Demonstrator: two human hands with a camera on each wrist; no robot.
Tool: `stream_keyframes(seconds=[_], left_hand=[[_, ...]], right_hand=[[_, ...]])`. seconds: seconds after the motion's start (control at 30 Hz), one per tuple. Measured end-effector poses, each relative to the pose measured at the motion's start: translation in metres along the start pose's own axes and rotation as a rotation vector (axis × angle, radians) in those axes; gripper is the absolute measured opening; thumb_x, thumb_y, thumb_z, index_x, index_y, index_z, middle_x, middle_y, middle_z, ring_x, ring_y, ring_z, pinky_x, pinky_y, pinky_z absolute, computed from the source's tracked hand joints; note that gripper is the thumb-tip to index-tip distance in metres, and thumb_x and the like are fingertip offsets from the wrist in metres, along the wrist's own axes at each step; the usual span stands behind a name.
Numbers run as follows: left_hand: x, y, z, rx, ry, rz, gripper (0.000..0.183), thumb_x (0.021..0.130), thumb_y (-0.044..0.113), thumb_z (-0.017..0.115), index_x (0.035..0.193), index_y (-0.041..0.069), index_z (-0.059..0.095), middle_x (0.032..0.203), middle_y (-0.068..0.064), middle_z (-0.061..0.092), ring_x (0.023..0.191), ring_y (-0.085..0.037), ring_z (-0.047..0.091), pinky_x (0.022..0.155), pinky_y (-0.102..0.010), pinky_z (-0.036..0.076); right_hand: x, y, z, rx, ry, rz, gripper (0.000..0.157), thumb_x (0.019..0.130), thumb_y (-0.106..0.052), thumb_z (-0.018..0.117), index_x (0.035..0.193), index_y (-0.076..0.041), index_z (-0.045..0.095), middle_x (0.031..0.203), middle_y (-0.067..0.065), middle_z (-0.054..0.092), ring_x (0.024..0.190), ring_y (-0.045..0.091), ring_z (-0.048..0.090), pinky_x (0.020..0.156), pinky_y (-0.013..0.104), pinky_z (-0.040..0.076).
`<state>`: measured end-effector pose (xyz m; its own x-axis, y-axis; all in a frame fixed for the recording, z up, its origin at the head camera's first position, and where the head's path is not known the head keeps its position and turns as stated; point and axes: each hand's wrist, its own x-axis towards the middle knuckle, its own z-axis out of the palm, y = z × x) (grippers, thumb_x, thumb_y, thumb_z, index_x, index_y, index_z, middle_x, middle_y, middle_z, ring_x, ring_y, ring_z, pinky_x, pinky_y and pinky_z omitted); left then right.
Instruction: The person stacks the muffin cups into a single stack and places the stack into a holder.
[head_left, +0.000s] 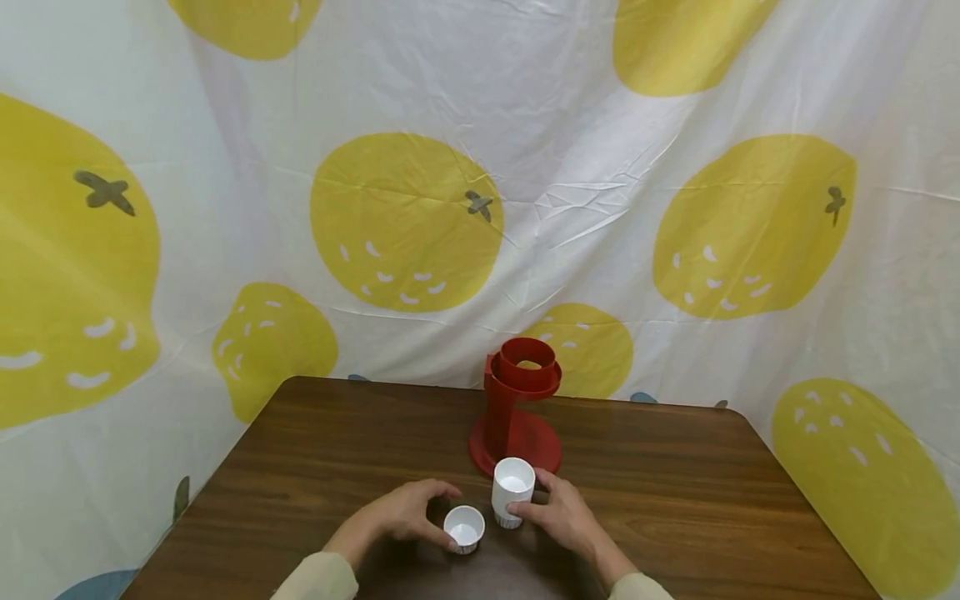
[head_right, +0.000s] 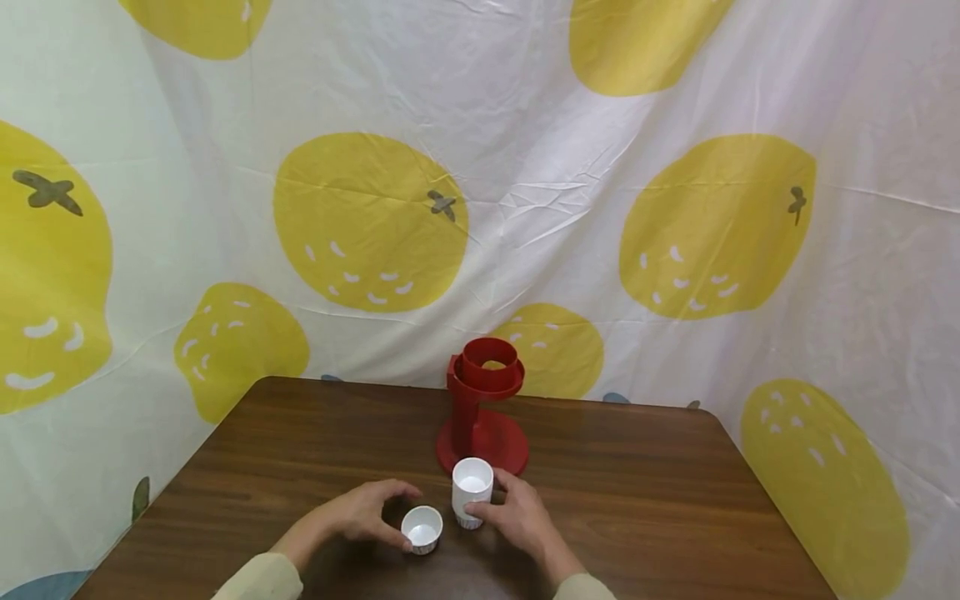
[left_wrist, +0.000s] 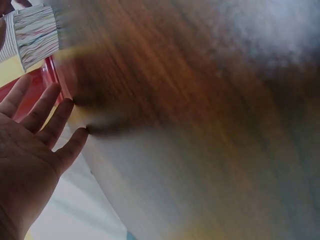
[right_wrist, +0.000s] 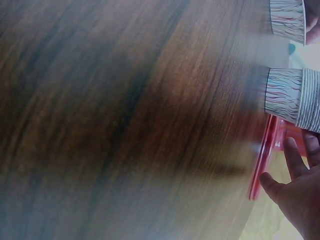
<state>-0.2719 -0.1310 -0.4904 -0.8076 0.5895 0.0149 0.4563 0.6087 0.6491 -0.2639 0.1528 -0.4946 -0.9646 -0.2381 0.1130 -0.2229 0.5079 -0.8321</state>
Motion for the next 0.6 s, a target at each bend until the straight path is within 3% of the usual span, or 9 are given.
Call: stream_keyframes(seconds=[0.13, 0.6], left_hand=[[-0.0004, 0.0003, 0.0030, 0.005, 0.000, -0.008, 0.069, 0.070, 0.036, 0.090, 0.127, 0.009, 0.062, 0.123, -0.005, 0.063, 0.118, -0.025, 0.056, 0.101, -0.044, 0.043], [0.0020, -0.0027, 0.0077, 0.048, 0.002, 0.074, 0.064, 0.068, 0.032, 0.092, 0.122, 0.011, 0.065, 0.116, 0.000, 0.063, 0.111, -0.018, 0.055, 0.098, -0.039, 0.043]], right_hand=[[-0.0001, 0.0001, 0.0005, 0.003, 0.004, 0.000, 0.061, 0.079, -0.034, 0.083, 0.126, -0.002, 0.062, 0.115, 0.006, 0.068, 0.118, 0.033, 0.057, 0.100, 0.057, 0.041], [0.0006, 0.0006, -0.0002, 0.002, -0.006, 0.006, 0.065, 0.080, -0.036, 0.083, 0.129, -0.001, 0.060, 0.119, 0.009, 0.067, 0.120, 0.035, 0.055, 0.100, 0.058, 0.040]])
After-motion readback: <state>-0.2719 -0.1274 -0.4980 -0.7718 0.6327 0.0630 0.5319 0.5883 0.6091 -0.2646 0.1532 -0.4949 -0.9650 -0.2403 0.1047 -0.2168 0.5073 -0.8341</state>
